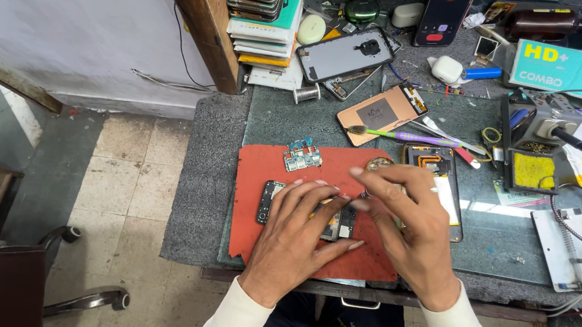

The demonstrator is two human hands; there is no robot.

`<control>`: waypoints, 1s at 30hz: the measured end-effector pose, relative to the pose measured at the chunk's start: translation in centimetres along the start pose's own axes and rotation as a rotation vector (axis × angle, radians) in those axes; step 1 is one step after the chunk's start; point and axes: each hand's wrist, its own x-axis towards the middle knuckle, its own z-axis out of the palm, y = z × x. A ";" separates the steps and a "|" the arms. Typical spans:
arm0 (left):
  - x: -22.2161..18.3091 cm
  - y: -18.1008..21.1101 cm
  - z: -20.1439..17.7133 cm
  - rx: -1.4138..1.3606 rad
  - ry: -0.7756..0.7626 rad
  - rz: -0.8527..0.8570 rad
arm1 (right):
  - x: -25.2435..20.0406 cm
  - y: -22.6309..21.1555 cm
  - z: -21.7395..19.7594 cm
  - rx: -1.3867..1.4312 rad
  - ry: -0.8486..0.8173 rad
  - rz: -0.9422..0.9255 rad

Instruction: The person removes the back cover and battery of a mobile phone and then begins to disassemble internal components using a small screwdriver.

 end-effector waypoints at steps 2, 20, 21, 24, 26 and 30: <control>0.1 0.0 -0.1 -0.001 0.002 0.002 | -0.3 0.1 0.2 -0.145 0.009 0.059; 0.0 -0.2 0.0 -0.006 0.003 0.011 | 0.3 -0.5 0.1 0.175 0.031 0.047; 0.0 -0.2 0.0 -0.003 0.004 0.015 | 0.1 -0.5 0.2 0.136 0.032 0.042; 0.0 -0.2 0.0 -0.004 0.015 0.024 | -0.6 0.1 0.4 0.019 0.029 0.054; -0.1 -0.3 0.0 -0.010 0.016 0.019 | -0.9 0.6 0.4 -0.056 0.027 0.112; -0.2 -0.2 0.0 -0.014 0.010 0.005 | -0.5 0.4 0.4 0.077 -0.003 0.071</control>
